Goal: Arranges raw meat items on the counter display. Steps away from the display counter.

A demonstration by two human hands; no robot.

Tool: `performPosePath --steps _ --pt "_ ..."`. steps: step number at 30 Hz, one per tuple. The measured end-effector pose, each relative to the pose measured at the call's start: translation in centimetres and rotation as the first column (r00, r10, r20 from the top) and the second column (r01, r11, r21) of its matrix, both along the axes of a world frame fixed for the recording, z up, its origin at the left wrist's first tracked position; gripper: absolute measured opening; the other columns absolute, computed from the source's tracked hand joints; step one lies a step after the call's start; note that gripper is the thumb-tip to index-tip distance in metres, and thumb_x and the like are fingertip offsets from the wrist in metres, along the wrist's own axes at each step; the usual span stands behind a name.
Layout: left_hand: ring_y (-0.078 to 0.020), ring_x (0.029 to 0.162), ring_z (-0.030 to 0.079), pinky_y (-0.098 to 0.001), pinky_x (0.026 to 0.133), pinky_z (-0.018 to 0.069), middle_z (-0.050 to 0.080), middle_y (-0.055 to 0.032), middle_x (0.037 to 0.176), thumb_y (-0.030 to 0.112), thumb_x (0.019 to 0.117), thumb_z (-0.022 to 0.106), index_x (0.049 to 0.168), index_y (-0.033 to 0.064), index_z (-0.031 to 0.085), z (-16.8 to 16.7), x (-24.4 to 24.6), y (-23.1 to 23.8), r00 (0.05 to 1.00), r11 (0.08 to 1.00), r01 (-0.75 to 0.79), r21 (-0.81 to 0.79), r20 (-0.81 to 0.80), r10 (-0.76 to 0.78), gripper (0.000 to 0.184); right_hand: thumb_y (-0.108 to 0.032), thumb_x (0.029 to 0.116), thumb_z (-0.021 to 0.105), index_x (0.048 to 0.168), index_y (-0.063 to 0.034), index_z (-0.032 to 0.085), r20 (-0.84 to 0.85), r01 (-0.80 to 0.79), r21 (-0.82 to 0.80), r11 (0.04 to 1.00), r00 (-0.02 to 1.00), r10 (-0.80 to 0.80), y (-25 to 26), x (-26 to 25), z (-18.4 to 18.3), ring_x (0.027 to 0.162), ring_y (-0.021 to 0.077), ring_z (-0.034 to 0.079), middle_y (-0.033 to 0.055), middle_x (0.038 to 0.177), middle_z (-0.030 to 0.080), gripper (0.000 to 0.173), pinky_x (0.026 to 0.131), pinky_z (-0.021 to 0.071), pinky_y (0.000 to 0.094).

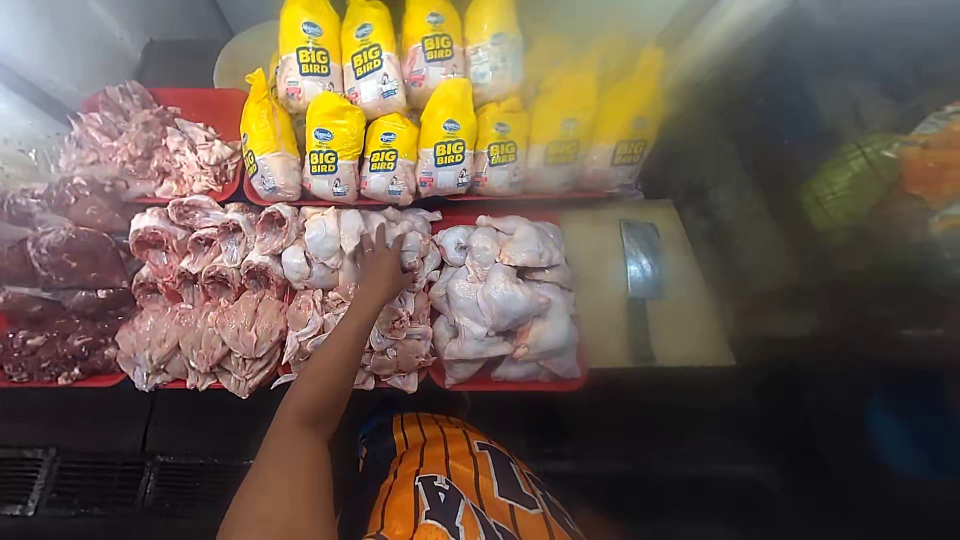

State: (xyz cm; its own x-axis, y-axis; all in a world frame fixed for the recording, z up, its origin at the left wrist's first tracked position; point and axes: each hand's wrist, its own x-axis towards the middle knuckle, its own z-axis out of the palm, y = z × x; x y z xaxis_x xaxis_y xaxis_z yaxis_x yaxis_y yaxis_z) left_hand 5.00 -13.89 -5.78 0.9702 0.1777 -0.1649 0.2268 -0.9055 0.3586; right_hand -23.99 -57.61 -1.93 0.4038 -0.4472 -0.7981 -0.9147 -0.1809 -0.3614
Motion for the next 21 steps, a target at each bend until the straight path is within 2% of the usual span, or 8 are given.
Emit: performPosePath --steps 1,3,6,9,12,14,16,21 --pt "-0.0539 0.152 0.018 -0.0763 0.112 0.0278 0.016 -0.0201 0.17 0.049 0.0775 0.083 0.154 0.0258 0.047 0.6 -1.0 0.2 1.0 1.0 0.001 -0.022 0.005 -0.001 0.088 -0.019 0.1132 0.036 0.144 0.0084 0.046 -0.043 0.02 0.035 0.999 0.999 -0.019 -1.4 0.1 -1.8 0.108 0.0268 0.067 0.0273 0.132 0.059 0.042 0.091 0.0559 0.0376" --pt "-0.051 0.15 0.026 -0.0724 0.11 0.0365 0.024 -0.0213 0.167 0.044 0.0801 0.084 0.154 0.0226 0.048 2.2 -3.5 0.7 0.999 0.996 -0.019 -0.082 0.038 0.022 0.085 -0.021 0.113 0.037 0.144 0.0032 0.047 -0.128 0.073 0.032 0.997 0.989 -0.068 -2.5 0.8 -3.2 0.107 0.0237 0.067 0.0222 0.131 0.06 0.041 0.091 0.0556 0.0379" --pt "-0.0456 0.141 0.043 -0.0658 0.105 0.0466 0.033 -0.0173 0.164 0.041 0.0869 0.078 0.153 0.0193 0.048 4.6 -6.8 0.8 0.99 0.979 -0.133 -0.154 0.015 0.137 0.076 -0.025 0.113 0.038 0.147 0.003 0.046 -0.123 0.09 0.058 0.994 0.989 -0.082 -5.2 -0.1 -6.3 0.115 0.0301 0.064 0.0255 0.139 0.055 0.045 0.097 0.0539 0.0438" --pt "-0.0384 0.145 0.042 -0.0607 0.112 0.0419 0.043 -0.0144 0.159 0.043 0.0955 0.066 0.148 0.0135 0.053 4.4 -7.6 -1.1 0.997 0.988 -0.072 -0.134 0.014 0.075 0.062 -0.029 0.1113 0.044 0.143 0.0026 0.05 -0.094 0.047 0.065 0.997 0.995 -0.041 -7.6 -1.4 -9.9 0.109 0.0304 0.067 0.0247 0.132 0.061 0.045 0.091 0.0571 0.045" --pt "-0.0362 0.157 0.021 -0.0651 0.121 0.0243 0.032 -0.0072 0.168 0.049 0.1023 0.05 0.157 0.017 0.044 2.4 -6.6 -4.1 0.992 0.993 0.116 -0.023 -0.052 -0.118 0.064 -0.023 0.1089 0.048 0.138 0.01 0.052 0.02 0.035 0.016 0.999 0.999 -0.035 -7.9 -2.2 -10.4 0.098 0.039 0.071 0.033 0.124 0.063 0.044 0.078 0.0617 0.0481" --pt "-0.0392 0.157 0.016 -0.0711 0.119 0.0196 0.027 -0.0056 0.17 0.049 0.1011 0.051 0.16 0.0176 0.038 2.0 -6.0 -4.6 0.985 0.989 0.146 0.031 -0.097 -0.143 0.068 -0.019 0.1131 0.04 0.155 -0.0041 0.039 -0.284 0.16 0.1 0.982 0.95 -0.126 -6.8 1.0 -6.5 0.131 0.0373 0.057 0.0221 0.153 0.048 0.045 0.108 0.047 0.0513" --pt "-0.043 0.155 0.021 -0.0743 0.117 0.0205 0.033 -0.0104 0.167 0.049 0.098 0.058 0.159 0.0147 0.041 3.2 -5.7 -4.2 0.982 0.991 0.131 0.028 -0.14 -0.126 0.072 -0.023 0.1109 0.045 0.144 0.0036 0.05 -0.045 0.023 0.044 0.999 0.999 -0.021 -9.2 -1.9 -11.9 0.102 0.0379 0.069 0.0294 0.131 0.06 0.043 0.084 0.0585 0.0512" --pt "-0.0452 0.149 0.034 -0.0696 0.116 0.0297 0.042 -0.0166 0.16 0.053 0.1 0.053 0.15 0.0147 0.052 6.5 -6.4 -4.8 0.962 0.974 0.223 -0.03 -0.155 -0.225 0.063 -0.033 0.1092 0.051 0.138 -0.005 0.058 -0.02 0.12 -0.001 0.993 0.993 -0.12 -11.7 -1.1 -15.1 0.092 0.0341 0.07 0.022 0.12 0.067 0.041 0.078 0.059 0.053"
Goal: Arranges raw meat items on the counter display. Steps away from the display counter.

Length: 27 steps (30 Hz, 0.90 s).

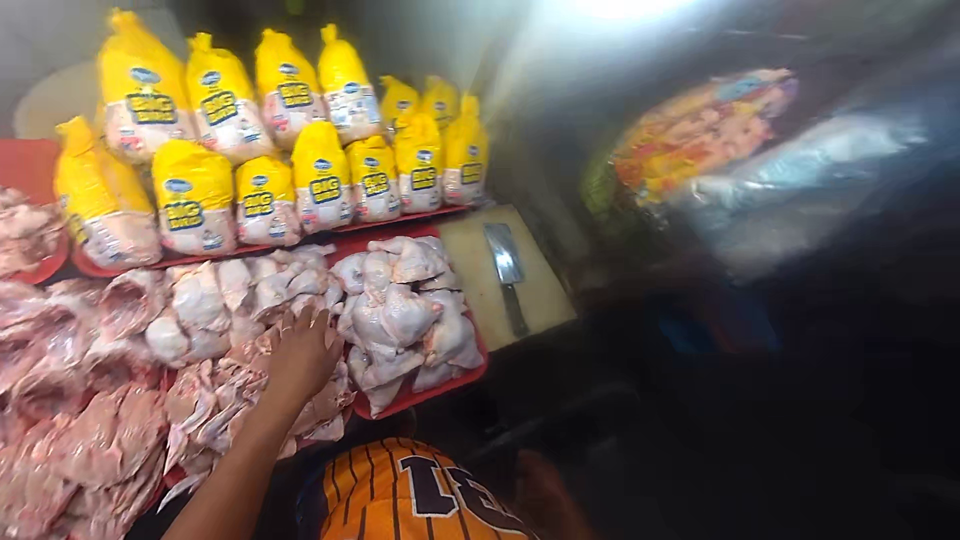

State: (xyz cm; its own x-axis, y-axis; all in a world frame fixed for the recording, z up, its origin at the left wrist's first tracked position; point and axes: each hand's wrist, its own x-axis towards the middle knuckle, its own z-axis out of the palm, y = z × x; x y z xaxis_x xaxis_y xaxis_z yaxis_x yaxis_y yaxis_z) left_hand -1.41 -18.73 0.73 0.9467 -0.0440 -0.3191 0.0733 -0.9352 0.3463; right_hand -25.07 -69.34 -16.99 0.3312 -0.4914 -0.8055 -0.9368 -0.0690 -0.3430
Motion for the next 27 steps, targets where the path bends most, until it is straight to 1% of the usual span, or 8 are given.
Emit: performPosePath --steps 7,10,13,15,17,19,23,27 --pt "-0.0347 0.136 0.052 -0.0545 0.111 0.045 0.055 -0.0154 0.146 0.038 0.0951 0.068 0.146 0.017 0.058 0.5 -1.9 -6.7 0.993 0.953 0.12 -0.276 0.042 -0.113 0.056 -0.025 0.1097 0.051 0.139 -0.0036 0.056 -0.011 0.054 0.013 0.998 0.998 -0.054 2.5 -1.3 -0.2 0.09 0.0327 0.07 0.0228 0.121 0.066 0.037 0.077 0.0592 0.0504" --pt "-0.0285 0.12 0.061 -0.0477 0.102 0.0523 0.064 -0.0115 0.127 0.023 0.0954 0.065 0.135 0.0192 0.066 0.8 -3.2 -9.9 0.97 0.899 0.241 -0.364 0.124 -0.21 0.04 -0.024 0.1097 0.05 0.137 -0.0007 0.057 -0.069 -0.038 0.023 0.999 0.997 0.039 1.8 -3.1 -1.8 0.089 0.0311 0.07 0.0228 0.118 0.066 0.037 0.078 0.06 0.0494" --pt "-0.0279 0.108 0.067 -0.0484 0.095 0.0549 0.071 -0.0102 0.113 0.016 0.0983 0.059 0.129 0.0163 0.069 0.3 -4.5 -11.5 0.901 0.825 0.43 -0.366 0.229 -0.368 0.032 -0.025 0.1111 0.046 0.139 0.0008 0.057 -0.227 -0.186 0.103 0.977 0.952 0.205 1.7 -0.4 1.1 0.112 0.0333 0.068 0.023 0.13 0.065 0.04 0.097 0.0544 0.0511" --pt "-0.0301 0.107 0.067 -0.05 0.093 0.0545 0.07 -0.0115 0.113 0.015 0.0976 0.058 0.132 0.0156 0.067 -0.3 -5.7 -12.3 0.885 0.817 0.464 -0.341 0.204 -0.418 0.035 -0.025 0.1105 0.045 0.135 0.0041 0.059 -0.171 -0.276 0.094 0.957 0.942 0.289 -0.5 0.7 0.6 0.104 0.0343 0.07 0.0251 0.123 0.067 0.04 0.09 0.0565 0.0509" --pt "-0.0288 0.112 0.066 -0.0491 0.095 0.0544 0.068 -0.0107 0.12 0.019 0.0985 0.059 0.135 0.0172 0.065 -0.6 -6.7 -13.0 0.92 0.857 0.393 -0.335 0.136 -0.368 0.037 -0.029 0.1105 0.045 0.136 0.0069 0.055 0.006 -0.303 0.125 0.945 0.952 0.305 -4.3 2.2 -2.6 0.095 0.0341 0.069 0.0269 0.117 0.067 0.045 0.082 0.0578 0.0519" --pt "-0.025 0.115 0.066 -0.0476 0.1 0.0548 0.069 -0.0092 0.124 0.023 0.0992 0.062 0.135 0.0164 0.066 -0.7 -7.5 -13.3 0.97 0.902 0.243 -0.357 0.082 -0.229 0.037 -0.034 0.1099 0.045 0.138 0.0003 0.054 0.079 -0.26 0.101 0.96 0.964 0.253 -7.4 5.0 -4.7 0.089 0.0306 0.068 0.0217 0.114 0.066 0.045 0.077 0.059 0.0509" --pt "-0.0218 0.109 0.069 -0.0467 0.099 0.0564 0.071 -0.009 0.121 0.026 0.0998 0.063 0.134 0.0121 0.066 0.0 -9.1 -11.2 0.979 0.949 -0.151 -0.277 0.09 0.182 0.037 -0.029 0.1104 0.046 0.143 -0.0041 0.052 0.068 -0.313 0.074 0.947 0.949 0.309 -10.1 11.5 -2.4 0.093 0.0314 0.07 0.0209 0.125 0.064 0.041 0.08 0.0594 0.0507" --pt "-0.0222 0.106 0.07 -0.0485 0.095 0.0581 0.07 -0.0096 0.12 0.026 0.1019 0.061 0.137 0.0114 0.063 2.3 -11.5 -8.3 0.893 0.906 -0.375 -0.197 0.186 0.41 0.038 -0.029 0.1099 0.049 0.14 -0.0057 0.056 0.003 -0.394 0.064 0.917 0.919 0.395 -12.5 13.9 -2.6 0.091 0.0307 0.071 0.0208 0.123 0.066 0.038 0.078 0.0597 0.0493"
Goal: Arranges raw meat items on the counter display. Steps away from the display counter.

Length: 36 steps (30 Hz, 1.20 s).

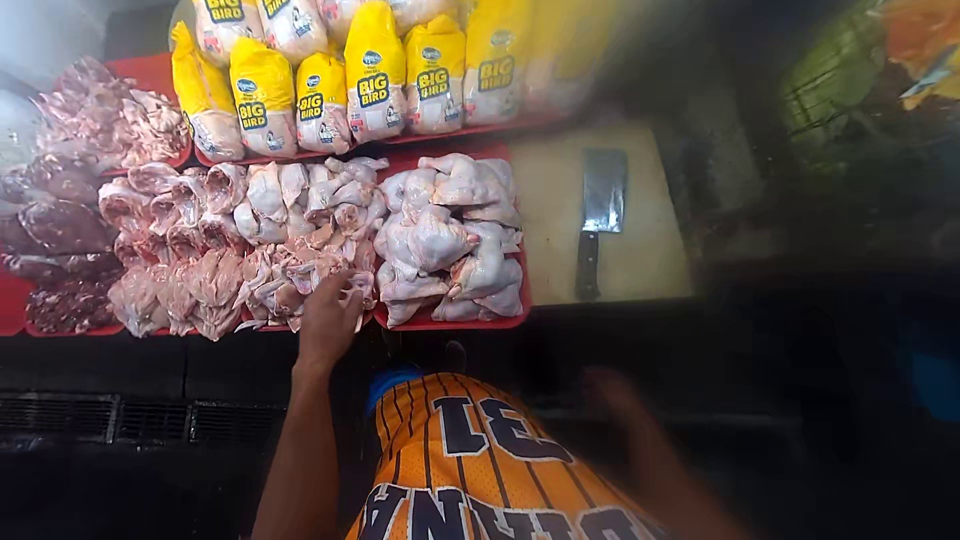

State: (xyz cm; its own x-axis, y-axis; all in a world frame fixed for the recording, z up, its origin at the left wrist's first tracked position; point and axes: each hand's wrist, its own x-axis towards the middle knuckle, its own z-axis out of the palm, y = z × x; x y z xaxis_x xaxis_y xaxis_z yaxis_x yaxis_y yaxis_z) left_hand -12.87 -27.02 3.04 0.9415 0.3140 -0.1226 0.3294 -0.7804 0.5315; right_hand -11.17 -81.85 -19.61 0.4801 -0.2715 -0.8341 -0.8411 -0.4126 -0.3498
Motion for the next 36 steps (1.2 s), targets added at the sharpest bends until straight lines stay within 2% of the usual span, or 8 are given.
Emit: performPosePath --steps 6,10,16,20,24,27,30,36 --pt "-0.0204 0.101 0.07 -0.0437 0.088 0.0602 0.069 -0.0104 0.119 0.026 0.0991 0.065 0.138 0.0116 0.062 -1.0 -2.3 -0.9 0.985 0.984 -0.17 -0.053 0.027 0.172 0.041 -0.028 0.1098 0.049 0.138 -0.0065 0.058 -0.043 -0.041 0.013 0.999 0.998 0.042 0.7 0.5 -1.4 0.092 0.0311 0.07 0.0199 0.121 0.066 0.037 0.078 0.0587 0.0497" --pt "-0.0256 0.121 0.063 -0.0474 0.104 0.0535 0.062 -0.0141 0.134 0.029 0.0991 0.063 0.139 0.0096 0.062 -4.5 -1.4 -5.2 0.996 0.995 -0.051 -0.091 -0.072 0.045 0.045 -0.027 0.1088 0.052 0.138 -0.0053 0.057 -0.048 -0.158 0.07 0.985 0.986 0.162 3.2 0.5 -1.1 0.096 0.0337 0.071 0.0214 0.124 0.066 0.037 0.08 0.0594 0.0517" --pt "-0.0224 0.107 0.066 -0.0443 0.093 0.056 0.066 -0.011 0.127 0.028 0.0979 0.062 0.137 0.0118 0.063 -5.2 1.4 -7.4 0.998 0.986 0.037 -0.162 0.06 -0.027 0.042 -0.029 0.1067 0.055 0.141 -0.0072 0.056 0.031 -0.291 0.099 0.952 0.957 0.289 7.8 2.6 1.4 0.09 0.0294 0.071 0.0185 0.121 0.067 0.04 0.077 0.0601 0.0485" --pt "-0.0268 0.117 0.065 -0.051 0.102 0.0529 0.068 -0.0101 0.127 0.026 0.0981 0.066 0.142 0.0119 0.058 -3.9 6.6 -5.7 0.979 0.977 0.187 -0.106 0.096 -0.177 0.047 -0.03 0.1059 0.057 0.14 -0.0081 0.058 0.139 -0.325 0.078 0.943 0.94 0.312 10.0 4.7 3.0 0.089 0.0274 0.072 0.0173 0.118 0.069 0.041 0.077 0.0613 0.0468" --pt "-0.039 0.118 0.062 -0.0614 0.095 0.0516 0.066 -0.0162 0.129 0.041 0.0951 0.069 0.154 0.017 0.046 -3.7 11.6 -6.1 0.97 0.969 0.243 -0.039 -0.007 -0.244 0.068 -0.029 0.1061 0.056 0.14 -0.0089 0.058 0.202 -0.266 0.06 0.962 0.947 0.249 11.3 4.7 4.6 0.088 0.0256 0.073 0.0154 0.117 0.07 0.039 0.076 0.0622 0.0456" --pt "-0.0465 0.117 0.058 -0.0647 0.086 0.0518 0.061 -0.024 0.127 0.062 0.0884 0.069 0.163 0.025 0.031 -4.1 14.8 -7.8 0.966 0.969 0.234 0.079 -0.132 -0.222 0.091 -0.029 0.106 0.056 0.141 -0.0086 0.057 0.192 -0.198 0.051 0.979 0.964 0.185 11.8 3.2 4.5 0.09 0.0267 0.073 0.0162 0.118 0.069 0.041 0.077 0.0618 0.0461" --pt "-0.0497 0.12 0.055 -0.067 0.087 0.0488 0.057 -0.0296 0.131 0.077 0.083 0.063 0.162 0.0225 0.031 -5.0 16.7 -9.4 0.967 0.957 0.217 0.192 -0.179 -0.183 0.101 -0.028 0.1055 0.058 0.141 -0.0075 0.057 0.101 -0.105 0.035 0.994 0.99 0.101 11.9 0.5 3.0 0.091 0.0293 0.072 0.0181 0.12 0.068 0.041 0.079 0.061 0.0484" --pt "-0.0437 0.116 0.057 -0.0634 0.087 0.0483 0.058 -0.0235 0.128 0.077 0.0782 0.065 0.16 0.0215 0.035 -5.3 16.5 -8.8 0.958 0.945 0.253 0.207 -0.19 -0.215 0.103 -0.026 0.1054 0.057 0.139 -0.0038 0.058 0.049 0.019 0.0 1.0 0.999 -0.018 12.9 -4.3 2.6 0.096 0.0332 0.072 0.0214 0.121 0.068 0.04 0.084 0.06 0.052"
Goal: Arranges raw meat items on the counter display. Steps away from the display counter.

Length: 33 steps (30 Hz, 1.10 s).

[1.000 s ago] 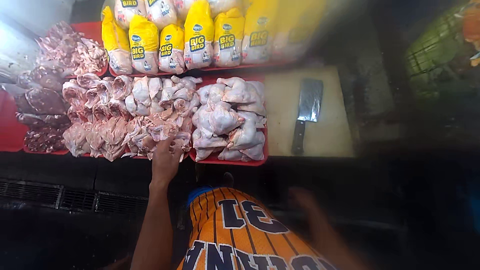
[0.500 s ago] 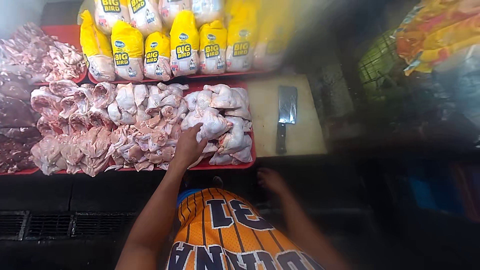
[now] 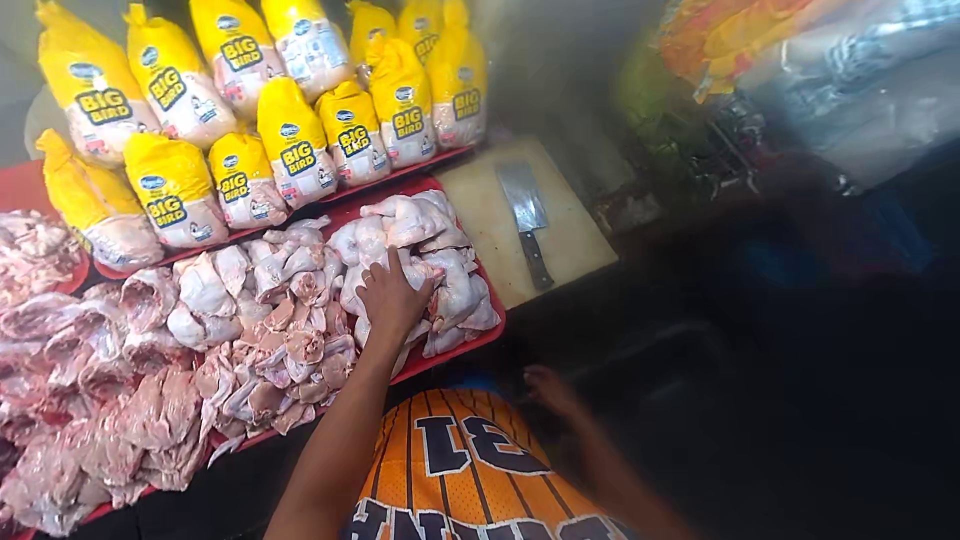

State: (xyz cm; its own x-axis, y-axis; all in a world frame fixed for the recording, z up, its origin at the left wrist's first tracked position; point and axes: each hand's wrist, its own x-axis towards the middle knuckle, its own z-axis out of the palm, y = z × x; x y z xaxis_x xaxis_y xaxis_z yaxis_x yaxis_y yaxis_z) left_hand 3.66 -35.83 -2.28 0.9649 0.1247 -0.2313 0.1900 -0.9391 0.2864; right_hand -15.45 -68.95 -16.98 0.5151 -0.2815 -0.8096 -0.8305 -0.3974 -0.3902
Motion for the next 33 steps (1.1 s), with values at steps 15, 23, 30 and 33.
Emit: performPosePath --steps 15,23,30,33 --pt "-0.0371 0.114 0.063 -0.0588 0.093 0.0501 0.066 -0.0182 0.121 0.073 0.0799 0.064 0.151 0.0079 0.045 1.4 -2.5 -3.1 0.979 0.98 -0.197 0.04 -0.055 0.199 0.098 -0.027 0.1048 0.051 0.13 -0.0058 0.066 0.734 -0.419 -0.072 0.905 0.593 0.332 4.1 18.5 16.2 0.093 0.0164 0.073 0.0087 0.111 0.074 0.036 0.085 0.0624 0.0387" --pt "-0.043 0.147 0.037 -0.0756 0.11 0.0286 0.043 -0.0117 0.16 0.082 0.0884 0.047 0.154 0.0246 0.048 2.4 -2.8 -4.8 0.97 0.97 -0.243 0.024 -0.008 0.243 0.087 -0.023 0.1014 0.062 0.135 -0.0075 0.064 0.721 -0.729 -0.239 0.642 0.309 0.62 10.3 29.6 17.8 0.115 0.0293 0.065 0.015 0.135 0.063 0.037 0.098 0.0539 0.0533" --pt "-0.0426 0.147 0.035 -0.0738 0.106 0.0349 0.031 -0.0024 0.168 0.072 0.093 0.051 0.157 0.0325 0.043 0.7 -2.1 -5.2 0.972 0.971 -0.234 -0.052 -0.029 0.233 0.075 -0.039 0.1027 0.06 0.129 -0.0092 0.069 0.527 -0.891 -0.419 0.175 -0.082 0.846 13.8 33.3 15.8 0.133 0.0338 0.057 0.0173 0.139 0.062 0.04 0.111 0.0452 0.0584" --pt "-0.0346 0.15 0.035 -0.067 0.113 0.034 0.036 -0.0008 0.166 0.071 0.0929 0.054 0.155 0.0295 0.046 0.6 -4.7 -4.2 0.954 0.941 -0.272 -0.203 0.071 0.291 0.075 -0.035 0.105 0.051 0.14 -0.0094 0.062 0.584 -0.895 -0.367 0.253 -0.009 0.812 11.2 30.2 16.6 0.13 0.0284 0.059 0.0141 0.139 0.063 0.045 0.112 0.0459 0.0524"
